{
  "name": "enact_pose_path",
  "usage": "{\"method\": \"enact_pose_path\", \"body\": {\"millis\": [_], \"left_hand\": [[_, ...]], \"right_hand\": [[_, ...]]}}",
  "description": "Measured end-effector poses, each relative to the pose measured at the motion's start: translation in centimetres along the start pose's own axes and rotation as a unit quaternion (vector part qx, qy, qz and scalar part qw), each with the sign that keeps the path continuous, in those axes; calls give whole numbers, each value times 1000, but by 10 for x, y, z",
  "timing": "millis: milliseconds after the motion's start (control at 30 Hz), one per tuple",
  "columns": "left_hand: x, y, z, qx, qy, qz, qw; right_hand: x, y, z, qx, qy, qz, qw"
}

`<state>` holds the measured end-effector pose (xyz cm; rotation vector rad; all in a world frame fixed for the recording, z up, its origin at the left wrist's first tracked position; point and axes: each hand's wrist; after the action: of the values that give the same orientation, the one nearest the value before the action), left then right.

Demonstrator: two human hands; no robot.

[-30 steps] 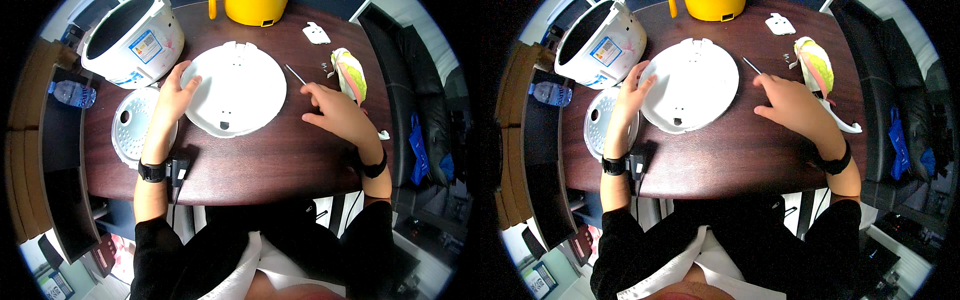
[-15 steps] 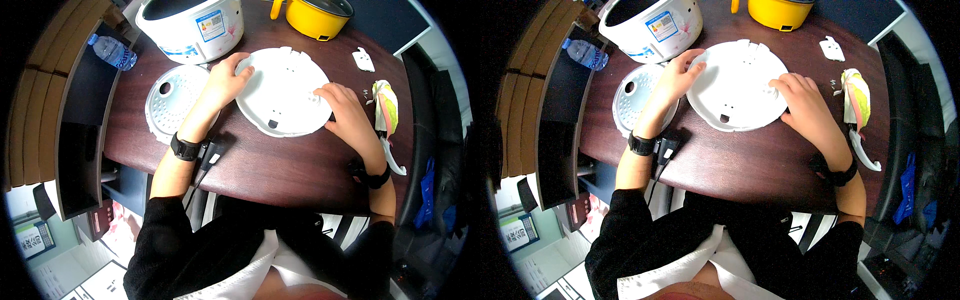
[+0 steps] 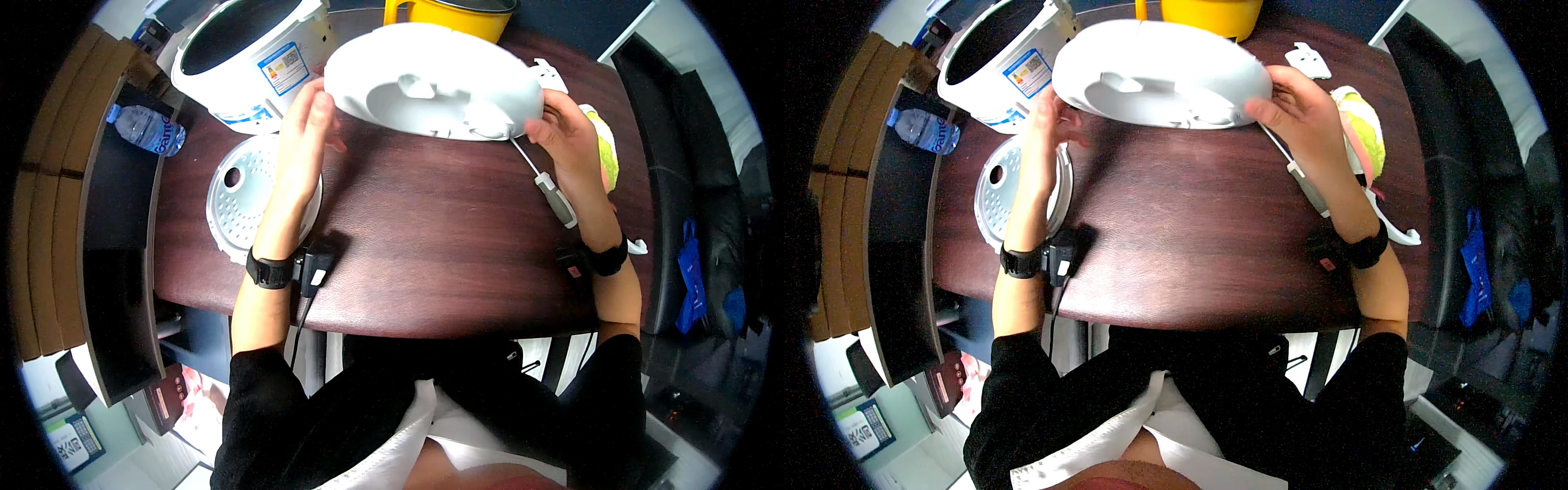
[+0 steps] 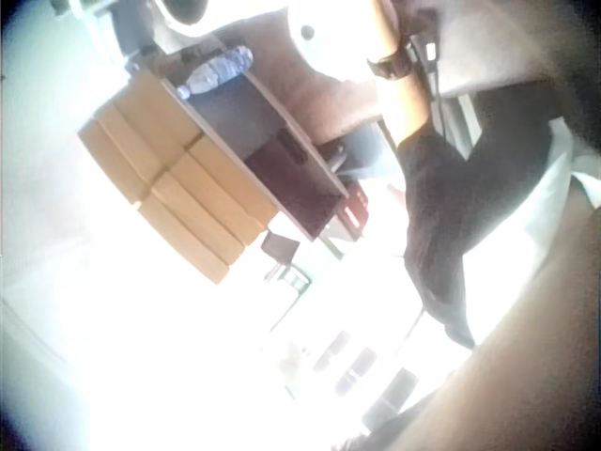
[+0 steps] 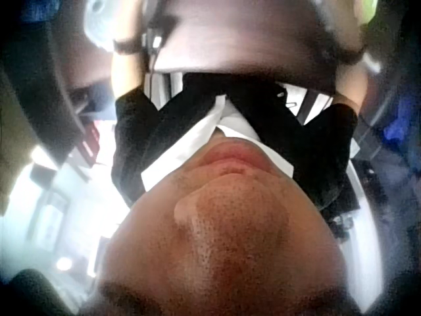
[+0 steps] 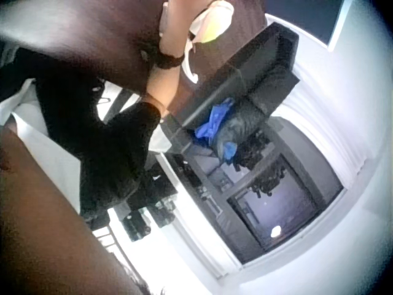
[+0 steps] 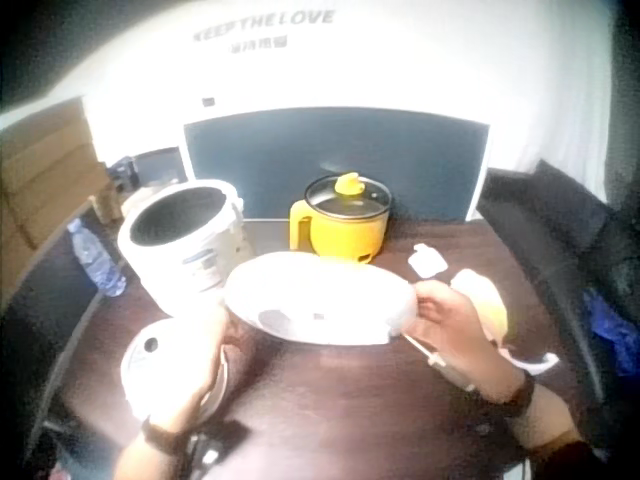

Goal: The person cleans the interior of a white plastic appliance lid with a cloth, then attaches a handle and secures it with screws using a screwdriver. The person then places the lid onto the main body of the appliance.

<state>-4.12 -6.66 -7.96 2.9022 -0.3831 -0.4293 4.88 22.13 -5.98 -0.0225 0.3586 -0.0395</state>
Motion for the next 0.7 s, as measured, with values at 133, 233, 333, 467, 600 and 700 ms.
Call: {"method": "enact_pose_path", "body": {"millis": [133,233,333,467,600,700], "left_hand": [[-3,1,-1,-124,-20,3,992],[-3,0,1,-93,-35,-8,995],[0,-2,-1,-48,-26,-1,998],[4,-8,-3,-40,-17,11,999],[2,-15,2,-32,-10,4,999],[4,-16,2,-22,51,13,998]], "right_hand": [[-3,-1,3,-72,-61,-32,995],[-3,0,0,-113,-100,-42,988],[-3,-3,-6,-142,-135,-49,979],[-3,-4,-15,-140,-170,-43,974],[-4,-5,-18,-146,-173,-42,973],[-5,0,-28,-175,-193,-40,965]]}}
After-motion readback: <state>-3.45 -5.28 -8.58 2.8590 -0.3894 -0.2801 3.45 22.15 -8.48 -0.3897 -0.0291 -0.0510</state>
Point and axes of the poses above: each hand's wrist, its own x-axis away from the middle knuckle, its own y-axis out of the back of the hand, z = x × y, and after that the axes turned 9 degrees about -x, right-handed
